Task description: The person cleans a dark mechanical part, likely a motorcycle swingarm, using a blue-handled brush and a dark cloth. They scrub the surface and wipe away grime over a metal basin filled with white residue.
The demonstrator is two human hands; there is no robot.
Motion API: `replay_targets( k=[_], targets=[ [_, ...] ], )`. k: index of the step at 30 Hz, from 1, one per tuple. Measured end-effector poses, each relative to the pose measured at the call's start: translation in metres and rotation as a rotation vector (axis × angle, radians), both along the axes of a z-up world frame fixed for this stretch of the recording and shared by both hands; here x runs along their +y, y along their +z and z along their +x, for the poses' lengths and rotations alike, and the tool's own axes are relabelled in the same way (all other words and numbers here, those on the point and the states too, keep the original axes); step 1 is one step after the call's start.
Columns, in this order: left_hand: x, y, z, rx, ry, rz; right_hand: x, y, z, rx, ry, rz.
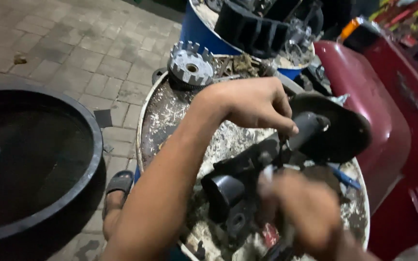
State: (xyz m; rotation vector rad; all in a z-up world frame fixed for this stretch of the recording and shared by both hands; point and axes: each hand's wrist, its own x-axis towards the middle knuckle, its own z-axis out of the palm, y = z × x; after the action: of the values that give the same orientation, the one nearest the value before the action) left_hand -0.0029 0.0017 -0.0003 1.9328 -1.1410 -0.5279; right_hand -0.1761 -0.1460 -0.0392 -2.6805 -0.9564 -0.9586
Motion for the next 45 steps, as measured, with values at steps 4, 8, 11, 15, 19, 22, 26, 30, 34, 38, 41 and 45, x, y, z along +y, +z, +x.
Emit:
replay_targets(
  k=[4, 8, 11, 15, 19, 22, 26, 30, 34, 38, 41, 45],
  targets=[
    [0.000, 0.001, -0.001, 0.035, 0.007, -0.010, -0.099, -0.084, -0.014, 0.793, -0.421, -0.425],
    [0.000, 0.001, -0.002, 0.008, -0.004, 0.008, -0.092, -0.052, 0.029, 0.421, -0.372, -0.474],
    [0.002, 0.005, 0.001, 0.035, 0.021, -0.026, 0.001, 0.018, -0.003, -0.026, 0.065, 0.067],
    [-0.005, -0.010, 0.005, 0.006, -0.005, -0.038, -0.006, 0.008, 0.012, 0.104, 0.113, 0.099],
    [-0.001, 0.000, -0.001, 0.023, 0.039, -0.014, 0.004, 0.015, 0.004, 0.013, 0.164, 0.247],
    [-0.002, -0.002, 0.002, -0.015, 0.025, -0.011, 0.003, 0.018, 0.016, 0.139, 0.208, 0.195],
    [-0.001, -0.001, 0.003, -0.075, 0.023, -0.007, -0.002, 0.021, 0.012, 0.147, 0.246, 0.157],
    [-0.002, -0.001, 0.002, 0.006, 0.015, -0.007, -0.007, 0.034, -0.030, 0.157, 0.000, 0.371],
    [0.000, 0.001, -0.001, 0.050, 0.027, 0.000, -0.006, 0.021, 0.001, 0.116, 0.319, 0.349],
    [0.003, 0.005, -0.004, 0.004, 0.057, 0.028, 0.000, 0.032, 0.005, 0.135, 0.221, 0.414],
    [0.003, 0.004, -0.005, 0.038, 0.053, 0.012, 0.008, 0.032, -0.003, -0.069, 0.257, 0.520],
    [0.002, 0.001, -0.001, 0.115, 0.028, 0.027, -0.009, 0.030, -0.003, 0.005, -0.023, 0.524]
  ],
)
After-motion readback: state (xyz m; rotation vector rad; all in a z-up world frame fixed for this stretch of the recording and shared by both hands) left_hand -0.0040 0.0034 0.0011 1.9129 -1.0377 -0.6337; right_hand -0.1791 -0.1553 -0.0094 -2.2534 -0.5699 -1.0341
